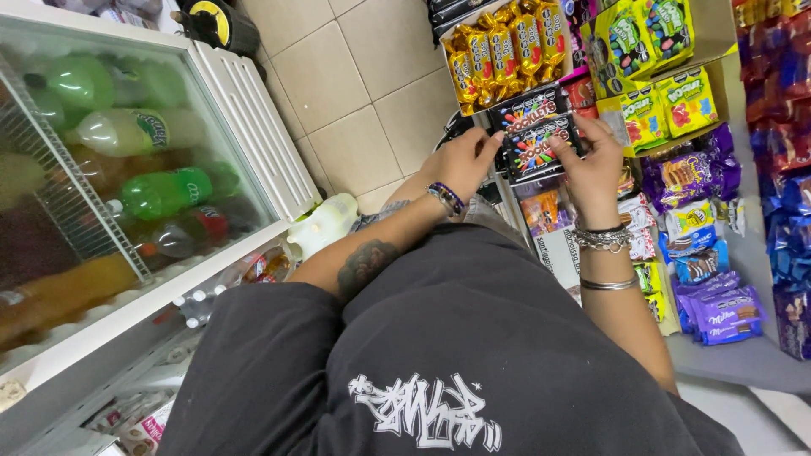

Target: The person picks up various packages of snacks and candies and places them onto display shelves, organizing them into designated sections.

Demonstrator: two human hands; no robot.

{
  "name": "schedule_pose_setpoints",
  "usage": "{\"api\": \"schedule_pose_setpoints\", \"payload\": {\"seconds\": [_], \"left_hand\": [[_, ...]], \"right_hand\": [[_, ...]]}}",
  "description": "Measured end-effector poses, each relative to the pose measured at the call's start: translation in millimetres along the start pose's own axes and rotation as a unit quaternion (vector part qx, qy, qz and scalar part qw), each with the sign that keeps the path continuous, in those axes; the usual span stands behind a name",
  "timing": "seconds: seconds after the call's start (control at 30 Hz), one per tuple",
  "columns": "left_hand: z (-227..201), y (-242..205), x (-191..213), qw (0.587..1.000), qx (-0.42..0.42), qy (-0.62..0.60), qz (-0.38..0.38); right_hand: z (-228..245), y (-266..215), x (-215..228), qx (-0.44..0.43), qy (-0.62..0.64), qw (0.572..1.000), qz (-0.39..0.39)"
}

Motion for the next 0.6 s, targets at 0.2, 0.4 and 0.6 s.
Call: {"api": "schedule_pose_setpoints", "payload": {"seconds": [0.2,0.4,0.6], "left_hand": [[-39.3,-13.0,-15.8,0.843,-0.462,0.260,-0.091],[-38.7,14.0,-65.3,0.771,-0.373,0.515,-0.040],[-34.0,27.9,-65.3,0.745,-0.305,0.592,0.029]], "right_hand": [[-0.4,-0.4,-10.0,-0.036,0.068,0.996,-0.042],[-23.8,15.3,-8.3,0.011,-0.043,0.998,-0.049],[12.2,6.8,7.2,-0.027,-0.113,0.993,0.009]]}}
Point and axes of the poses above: each hand's wrist, its own y-axis towards the middle knuckle, its own x-axis out of the back of the hand, z = x × y, the point moved 3 cm from there along y, towards the middle knuckle, and after that the axes turned 9 degrees about -x, right-handed, at the moved point
